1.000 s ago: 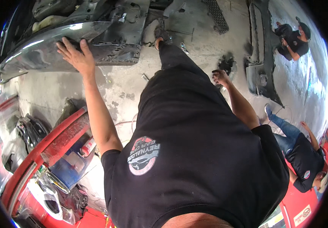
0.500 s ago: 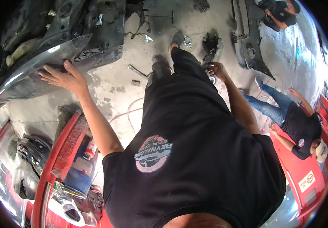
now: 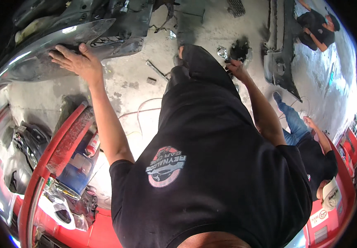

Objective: The person works on the front fender and headlight area of a vehicle, handling parts of the body panel and checking the fit near the wheel well and engine bay.

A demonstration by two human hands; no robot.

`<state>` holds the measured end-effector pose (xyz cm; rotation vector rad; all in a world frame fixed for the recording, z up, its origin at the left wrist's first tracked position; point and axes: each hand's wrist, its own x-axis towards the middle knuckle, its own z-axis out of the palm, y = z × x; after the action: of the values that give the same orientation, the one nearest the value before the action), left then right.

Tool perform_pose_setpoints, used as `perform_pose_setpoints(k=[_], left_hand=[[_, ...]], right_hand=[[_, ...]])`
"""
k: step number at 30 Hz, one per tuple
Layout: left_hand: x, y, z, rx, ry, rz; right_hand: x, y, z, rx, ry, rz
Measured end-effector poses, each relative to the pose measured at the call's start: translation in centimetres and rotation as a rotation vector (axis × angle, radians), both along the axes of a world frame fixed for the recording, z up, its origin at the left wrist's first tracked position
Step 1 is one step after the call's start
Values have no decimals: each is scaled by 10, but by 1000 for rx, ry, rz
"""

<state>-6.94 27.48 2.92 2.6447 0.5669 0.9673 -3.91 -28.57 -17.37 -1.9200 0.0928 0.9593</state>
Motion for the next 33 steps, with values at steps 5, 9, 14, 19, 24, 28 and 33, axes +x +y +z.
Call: perform_pose_setpoints(k=[5, 9, 14, 19, 24, 28, 33], left_hand=[[-2, -2, 7, 8, 37, 5], [-2, -2, 10, 11, 35, -16], [-6, 0, 10, 16, 63, -29], [-4, 2, 7, 19, 41, -16], [-1, 1, -2, 59, 6, 36], [-2, 1, -4, 39, -25, 9], [-3, 1, 2, 47, 26, -11]], right_hand=[[-5, -4, -16, -85, 77, -13], [0, -20, -32, -24, 231, -128], [15, -7, -36, -10, 164, -84], [27, 25, -5, -66, -38, 20], [20, 20, 1, -28, -120, 43], [-2, -23, -20, 163, 270, -170], [-9, -49, -20, 356, 441, -193]])
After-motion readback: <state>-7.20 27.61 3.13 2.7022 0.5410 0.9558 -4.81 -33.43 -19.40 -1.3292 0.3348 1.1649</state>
